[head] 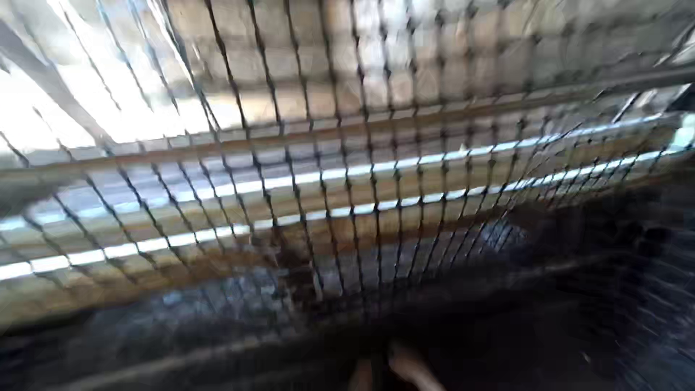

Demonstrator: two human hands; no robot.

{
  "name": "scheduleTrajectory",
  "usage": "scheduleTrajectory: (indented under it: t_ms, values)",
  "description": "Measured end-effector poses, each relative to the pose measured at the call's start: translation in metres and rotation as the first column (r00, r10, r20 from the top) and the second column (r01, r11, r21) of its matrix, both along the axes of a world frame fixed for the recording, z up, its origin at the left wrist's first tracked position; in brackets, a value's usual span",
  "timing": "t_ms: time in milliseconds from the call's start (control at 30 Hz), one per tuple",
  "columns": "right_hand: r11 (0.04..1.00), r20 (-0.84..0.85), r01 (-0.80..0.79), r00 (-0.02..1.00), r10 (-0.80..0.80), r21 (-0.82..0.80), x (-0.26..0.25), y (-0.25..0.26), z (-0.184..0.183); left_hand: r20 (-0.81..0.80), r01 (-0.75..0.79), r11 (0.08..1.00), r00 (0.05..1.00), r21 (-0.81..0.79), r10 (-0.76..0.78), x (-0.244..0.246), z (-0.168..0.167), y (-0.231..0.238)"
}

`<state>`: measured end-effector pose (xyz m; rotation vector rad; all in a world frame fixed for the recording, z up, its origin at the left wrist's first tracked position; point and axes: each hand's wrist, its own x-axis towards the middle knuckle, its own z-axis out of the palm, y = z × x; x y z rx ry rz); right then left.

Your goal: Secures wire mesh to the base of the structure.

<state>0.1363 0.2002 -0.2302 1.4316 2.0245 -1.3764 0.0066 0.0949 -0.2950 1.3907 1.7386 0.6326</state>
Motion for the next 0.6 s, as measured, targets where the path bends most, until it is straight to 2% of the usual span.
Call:
scheduleTrajectory:
  t_ms: [67, 133, 267, 333, 467, 600]
  values:
    - [0.999, 0.08, -0.037, 0.996, 0.035, 0.018, -0.006, 0.0, 0.006, 0.005, -0.045, 0.999, 0.999, 0.001, 0.045, 0.007, -0.006, -0.002]
    - [0.996, 0.103, -0.075, 0.992, 0.07, 0.043, -0.011, -0.001, 0.016, 0.024, -0.065, 0.998, 0.998, -0.017, 0.066, 0.016, 0.005, -0.003]
    - [0.984, 0.143, -0.117, 0.985, 0.098, 0.135, -0.017, -0.005, 0.01, 0.104, -0.199, 0.969, 0.977, 0.147, 0.185, 0.031, -0.01, -0.002]
    - [0.97, 0.179, -0.147, 0.977, 0.113, 0.194, -0.017, -0.014, 0.002, 0.163, -0.289, 0.942, 0.951, 0.171, 0.262, 0.042, -0.021, -0.007]
    - [0.89, 0.318, -0.366, 0.907, 0.276, 0.272, -0.023, -0.024, 0.006, 0.275, -0.488, 0.838, 0.863, 0.243, 0.423, 0.067, -0.035, -0.014]
    - [0.753, 0.457, -0.606, 0.763, 0.458, 0.257, -0.032, -0.03, 0.015, 0.345, -0.569, 0.796, 0.804, 0.206, 0.485, 0.082, -0.039, -0.013]
